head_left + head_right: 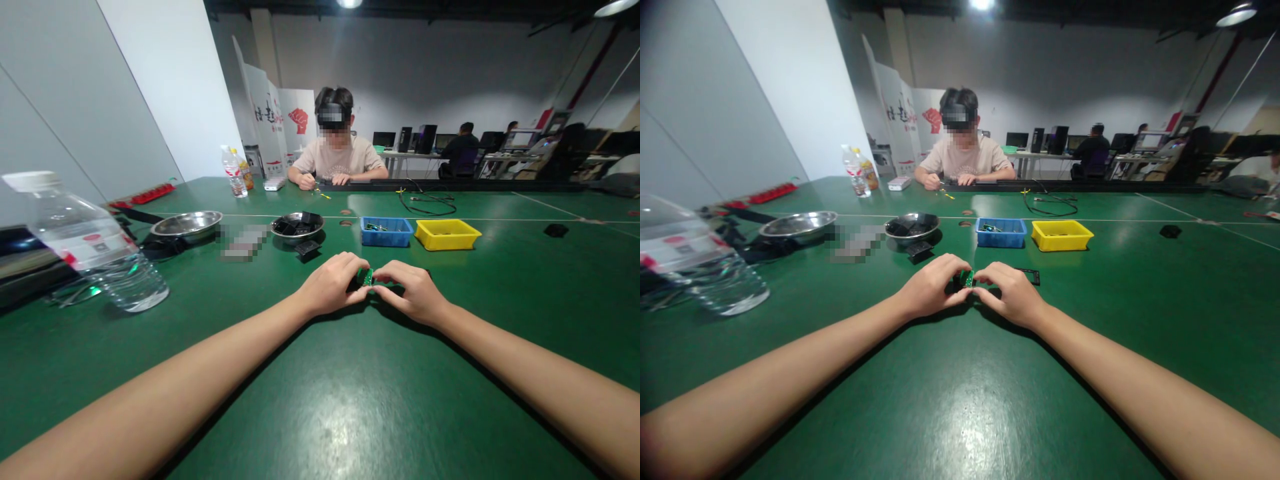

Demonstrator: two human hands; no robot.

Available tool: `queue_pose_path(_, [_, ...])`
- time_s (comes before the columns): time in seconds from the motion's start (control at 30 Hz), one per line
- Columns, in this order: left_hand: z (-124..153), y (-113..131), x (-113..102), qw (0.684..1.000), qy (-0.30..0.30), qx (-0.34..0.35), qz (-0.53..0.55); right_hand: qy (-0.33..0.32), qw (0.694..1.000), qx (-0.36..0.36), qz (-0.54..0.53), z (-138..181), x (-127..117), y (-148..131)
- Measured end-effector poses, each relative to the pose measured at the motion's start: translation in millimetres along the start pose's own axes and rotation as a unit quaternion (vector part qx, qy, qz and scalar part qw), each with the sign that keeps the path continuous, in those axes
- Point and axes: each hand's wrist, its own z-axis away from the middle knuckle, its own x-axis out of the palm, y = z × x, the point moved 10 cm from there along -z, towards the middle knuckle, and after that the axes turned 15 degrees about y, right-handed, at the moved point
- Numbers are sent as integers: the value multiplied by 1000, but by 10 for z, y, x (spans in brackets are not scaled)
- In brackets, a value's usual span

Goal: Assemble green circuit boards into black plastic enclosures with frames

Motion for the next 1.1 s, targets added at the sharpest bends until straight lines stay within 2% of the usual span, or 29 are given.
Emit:
queue_pose_path(0.27, [5,21,-18,1000,7,16,-23,-11,999,26,15,-3,3,53])
queue_pose_path(0.47, [5,27,-18,999,3,21,-25,3,998,66,8,9,-19,122])
queue_pose_path(1.1, [16,16,3,999,-1,44,-6,-15,999,50,10,29,25,164])
